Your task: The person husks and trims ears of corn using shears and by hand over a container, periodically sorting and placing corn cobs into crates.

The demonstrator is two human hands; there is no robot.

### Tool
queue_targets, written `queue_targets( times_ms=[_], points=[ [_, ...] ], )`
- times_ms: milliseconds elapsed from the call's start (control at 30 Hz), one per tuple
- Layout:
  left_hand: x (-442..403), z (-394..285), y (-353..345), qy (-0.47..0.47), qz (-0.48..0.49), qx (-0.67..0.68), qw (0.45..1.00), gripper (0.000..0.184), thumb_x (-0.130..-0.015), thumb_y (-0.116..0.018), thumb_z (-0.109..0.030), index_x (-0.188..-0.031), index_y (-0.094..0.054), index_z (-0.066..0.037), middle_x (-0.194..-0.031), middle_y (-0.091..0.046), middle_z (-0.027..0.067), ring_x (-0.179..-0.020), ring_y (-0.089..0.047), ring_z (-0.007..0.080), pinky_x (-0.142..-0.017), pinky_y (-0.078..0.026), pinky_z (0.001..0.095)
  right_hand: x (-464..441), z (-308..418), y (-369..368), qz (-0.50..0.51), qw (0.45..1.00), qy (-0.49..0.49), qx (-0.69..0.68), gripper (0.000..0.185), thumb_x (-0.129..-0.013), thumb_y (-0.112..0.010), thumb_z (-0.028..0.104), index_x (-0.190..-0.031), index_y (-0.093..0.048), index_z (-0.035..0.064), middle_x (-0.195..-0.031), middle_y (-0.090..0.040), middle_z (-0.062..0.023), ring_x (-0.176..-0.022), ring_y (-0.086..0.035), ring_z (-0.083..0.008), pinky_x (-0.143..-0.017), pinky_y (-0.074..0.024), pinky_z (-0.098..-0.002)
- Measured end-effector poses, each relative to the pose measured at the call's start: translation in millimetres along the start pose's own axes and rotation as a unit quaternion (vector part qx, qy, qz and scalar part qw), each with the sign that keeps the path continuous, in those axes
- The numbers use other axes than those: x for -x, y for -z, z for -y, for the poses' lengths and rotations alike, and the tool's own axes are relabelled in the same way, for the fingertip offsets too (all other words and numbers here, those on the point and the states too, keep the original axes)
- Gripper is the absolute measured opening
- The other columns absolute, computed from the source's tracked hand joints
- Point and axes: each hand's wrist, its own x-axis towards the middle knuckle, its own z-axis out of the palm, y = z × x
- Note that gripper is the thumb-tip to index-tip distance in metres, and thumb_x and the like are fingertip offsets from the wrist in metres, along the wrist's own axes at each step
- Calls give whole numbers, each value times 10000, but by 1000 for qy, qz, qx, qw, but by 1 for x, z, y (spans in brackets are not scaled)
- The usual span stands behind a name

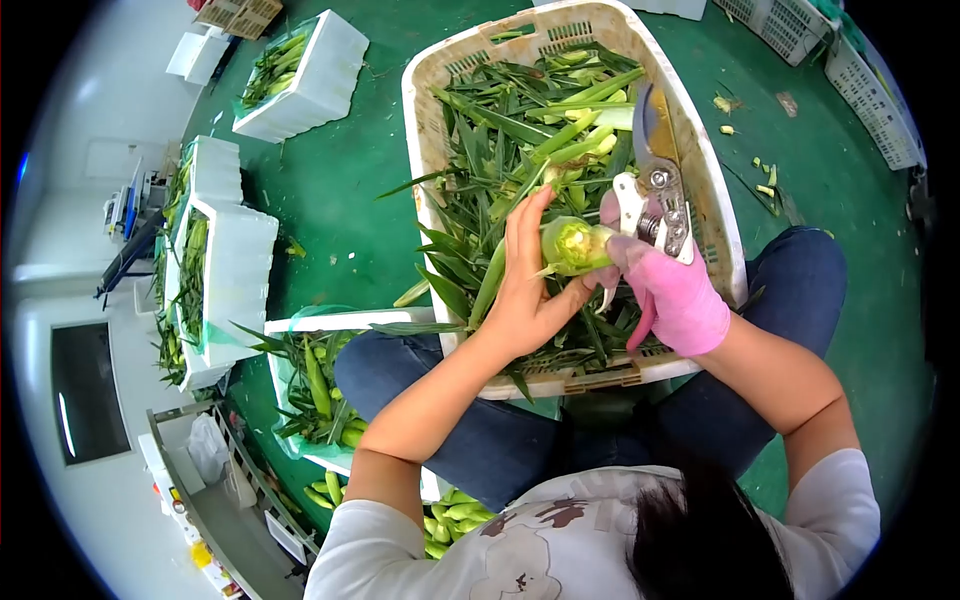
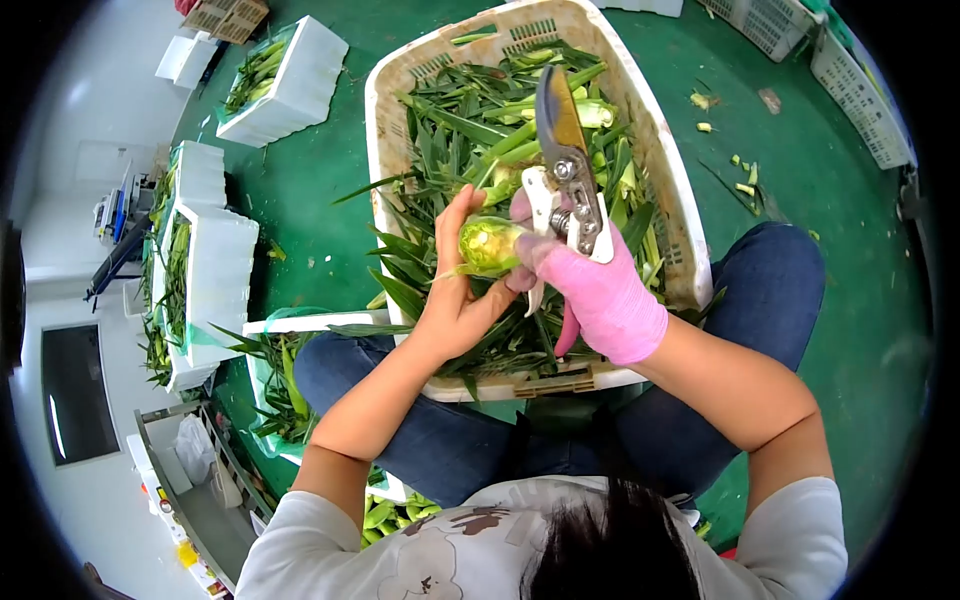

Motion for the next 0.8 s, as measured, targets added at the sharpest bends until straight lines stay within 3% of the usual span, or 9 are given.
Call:
queue_targets(
  times_ms=[33,167,200,300,400,467,567,733,800],
  points=[
    [0,-3,5,34,14,-47,998,814,-790,-732,-72,-1467,-281,-49,-1419,-384,158,-1340,-380,290,-1086,-332,381,1,1,0,-10,1000,11,6,328,-897,-624,171,-1192,-540,53,-874,-582,-34,-768,-568,-118,-677,-491,-270],
    [14,-29,9,14,-147,-74,986,351,-884,-701,-315,-872,-488,-36,-856,-503,50,-791,-480,145,-746,-430,299,3,-5,-3,-50,997,48,19,315,-902,-636,102,-1196,-539,45,-922,-582,-20,-777,-567,-106,-698,-491,-260],
    [16,-37,1,72,-141,-46,986,383,-849,-753,-304,-791,-519,-6,-731,-505,87,-657,-509,222,-627,-453,320,5,-7,-5,-54,997,52,31,311,-904,-635,84,-1197,-540,45,-933,-583,-18,-780,-566,-103,-705,-491,-259],
    [14,-51,-27,119,-183,-120,968,300,-963,-636,-220,-795,-499,-12,-663,-464,51,-602,-434,133,-559,-387,293,10,-18,-6,-47,989,107,92,318,-889,-621,9,-1195,-542,47,-948,-580,-20,-779,-548,-85,-716,-496,-267],
    [16,-53,-34,92,-188,-156,965,288,-1005,-581,-190,-796,-503,-8,-677,-498,59,-605,-462,135,-556,-391,299,13,-10,4,-23,983,112,142,307,-897,-613,48,-1194,-539,33,-947,-578,-24,-778,-540,-90,-702,-486,-258],
    [17,-47,-36,131,-186,81,970,326,-1040,-524,-241,-799,-525,-22,-710,-549,54,-624,-538,150,-595,-470,299,16,4,10,-10,994,59,97,306,-907,-606,82,-1200,-537,26,-950,-578,-26,-776,-540,-100,-691,-481,-256],
    [11,-49,-31,150,-189,419,875,342,-1045,-499,-313,-832,-548,-51,-763,-591,53,-682,-598,163,-672,-563,327,10,10,17,-5,992,20,-124,303,-902,-591,63,-1199,-541,25,-948,-580,-34,-764,-548,-127,-716,-480,-304],
    [9,-51,-28,172,-184,444,860,344,-1049,-489,-341,-938,-594,-33,-760,-619,60,-693,-640,185,-689,-560,342,3,11,30,63,966,-25,-250,322,-891,-601,51,-1208,-547,29,-876,-571,-39,-723,-530,-140,-755,-476,-353],
    [13,-60,-26,201,-194,391,877,359,-1046,-481,-368,-989,-611,-38,-761,-637,66,-688,-654,199,-689,-571,364,1,5,36,56,986,8,-159,498,-892,-656,207,-1336,-489,55,-1110,-609,-64,-982,-607,-192,-744,-519,-389]
  ],
)
